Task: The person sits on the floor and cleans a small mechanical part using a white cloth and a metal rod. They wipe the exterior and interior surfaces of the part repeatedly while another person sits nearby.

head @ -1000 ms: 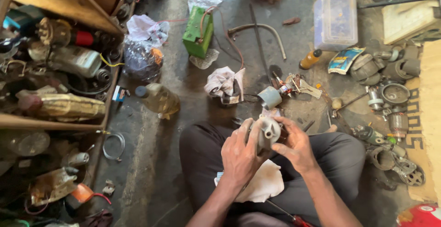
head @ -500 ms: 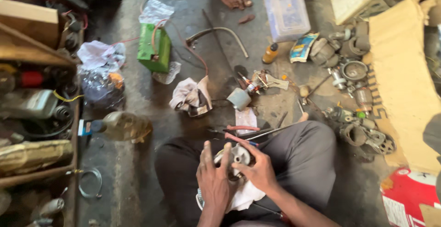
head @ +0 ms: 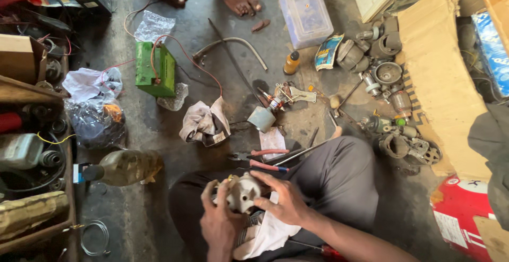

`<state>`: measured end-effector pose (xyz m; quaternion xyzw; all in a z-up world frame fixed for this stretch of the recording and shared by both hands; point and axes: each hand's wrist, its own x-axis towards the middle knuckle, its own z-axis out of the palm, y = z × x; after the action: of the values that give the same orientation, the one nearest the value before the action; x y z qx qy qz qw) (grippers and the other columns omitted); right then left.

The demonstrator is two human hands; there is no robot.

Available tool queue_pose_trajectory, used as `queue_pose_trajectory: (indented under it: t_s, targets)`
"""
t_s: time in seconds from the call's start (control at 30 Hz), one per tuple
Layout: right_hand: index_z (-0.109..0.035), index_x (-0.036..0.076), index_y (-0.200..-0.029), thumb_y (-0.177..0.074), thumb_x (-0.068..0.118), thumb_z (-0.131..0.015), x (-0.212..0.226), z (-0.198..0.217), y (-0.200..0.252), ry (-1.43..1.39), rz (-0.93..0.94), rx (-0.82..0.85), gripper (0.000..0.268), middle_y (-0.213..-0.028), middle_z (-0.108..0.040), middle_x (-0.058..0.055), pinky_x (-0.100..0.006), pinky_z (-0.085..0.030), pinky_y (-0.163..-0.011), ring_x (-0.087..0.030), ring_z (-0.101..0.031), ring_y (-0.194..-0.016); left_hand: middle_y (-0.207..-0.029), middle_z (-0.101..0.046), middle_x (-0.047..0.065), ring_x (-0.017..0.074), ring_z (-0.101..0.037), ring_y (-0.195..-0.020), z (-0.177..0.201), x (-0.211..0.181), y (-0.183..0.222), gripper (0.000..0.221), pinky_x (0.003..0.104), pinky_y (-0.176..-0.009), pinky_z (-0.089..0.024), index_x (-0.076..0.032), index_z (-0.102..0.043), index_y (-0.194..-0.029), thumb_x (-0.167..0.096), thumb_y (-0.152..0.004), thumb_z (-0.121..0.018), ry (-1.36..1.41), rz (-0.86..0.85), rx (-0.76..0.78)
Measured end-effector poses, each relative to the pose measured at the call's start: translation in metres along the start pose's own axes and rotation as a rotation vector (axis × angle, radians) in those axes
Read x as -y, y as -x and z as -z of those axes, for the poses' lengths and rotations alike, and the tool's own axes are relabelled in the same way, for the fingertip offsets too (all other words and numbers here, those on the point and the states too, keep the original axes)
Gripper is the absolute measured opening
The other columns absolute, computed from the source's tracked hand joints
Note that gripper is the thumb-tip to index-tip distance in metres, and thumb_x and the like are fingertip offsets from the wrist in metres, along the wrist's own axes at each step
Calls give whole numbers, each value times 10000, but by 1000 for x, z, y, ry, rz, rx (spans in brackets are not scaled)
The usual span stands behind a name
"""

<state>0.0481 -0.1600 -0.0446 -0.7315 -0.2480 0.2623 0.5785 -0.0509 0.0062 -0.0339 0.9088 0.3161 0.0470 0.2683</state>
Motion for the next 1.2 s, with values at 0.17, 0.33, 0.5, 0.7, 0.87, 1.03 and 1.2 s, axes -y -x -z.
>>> queue_pose_trajectory:
  t_s: [0.17, 0.33, 0.5, 0.7, 0.87, 1.03, 1.2]
  targets:
    - [-634, 47, -1307, -871, 239, -730, -17, 16, -7, 168, -196, 127, 486, -1221, -760, -135, -365, -593, -831, -229, -776, -1046, -1337, -567, 90, 360, -715, -941, 23, 34, -12, 881, 484, -700, -611, -190, -614, -1267, -316, -472, -972, -52, -27, -143]
    - [-659, 68, -1278, -869, 214, -740, -34, 42, -13, 442, -200, 222, 441, -1068, -762, -163, -399, -568, -875, -302, -737, -993, -1275, -588, 113, 332, -716, -959, 28, 47, -23, 890, 450, -717, -617, -97, -596, -1234, -440, -501, -968, 36, -80, -263]
    - [-661, 40, -1242, -836, 115, -690, -59, 70, -39, 752, -115, 241, 414, -1056, -721, -228, -493, -535, -860, -400, -691, -1014, -1298, -592, 109, 335, -705, -998, 18, 59, -29, 910, 450, -748, -610, -111, -605, -1230, -404, -460, -991, 42, -50, -232]
    - [-780, 67, -994, -813, 29, -649, -89, 91, -100, 972, -314, 257, 227, -969, -729, -222, -509, -547, -856, -414, -698, -965, -1329, -575, 117, 343, -695, -1051, 11, 71, -36, 924, 435, -782, -614, -122, -586, -1259, -311, -442, -974, 96, -89, -222]
    - [-778, 60, -888, -747, 101, -737, -111, 56, -105, 1246, -227, 619, 153, -932, -745, -185, -480, -587, -768, -357, -738, -905, -1319, -580, 112, 337, -707, -1011, 10, 71, -35, 904, 438, -770, -613, -139, -595, -1255, -339, -462, -980, 89, -85, -213]
    - [-774, 136, -811, -831, 141, -692, -114, 39, -111, 1401, -111, 737, 85, -917, -784, -100, -422, -602, -674, -264, -766, -852, -1336, -569, 101, 349, -705, -1001, 17, 66, -35, 872, 453, -755, -612, -157, -633, -1235, -378, -467, -983, 55, -46, -179]
    - [-787, 103, -700, -727, 114, -708, -122, 49, -115, 1369, 105, 834, 84, -1057, -762, 52, -418, -604, -636, -191, -758, -892, -1345, -564, 81, 340, -718, -942, 20, 63, -34, 845, 461, -725, -605, -187, -653, -1238, -425, -492, -971, 18, -29, -131]
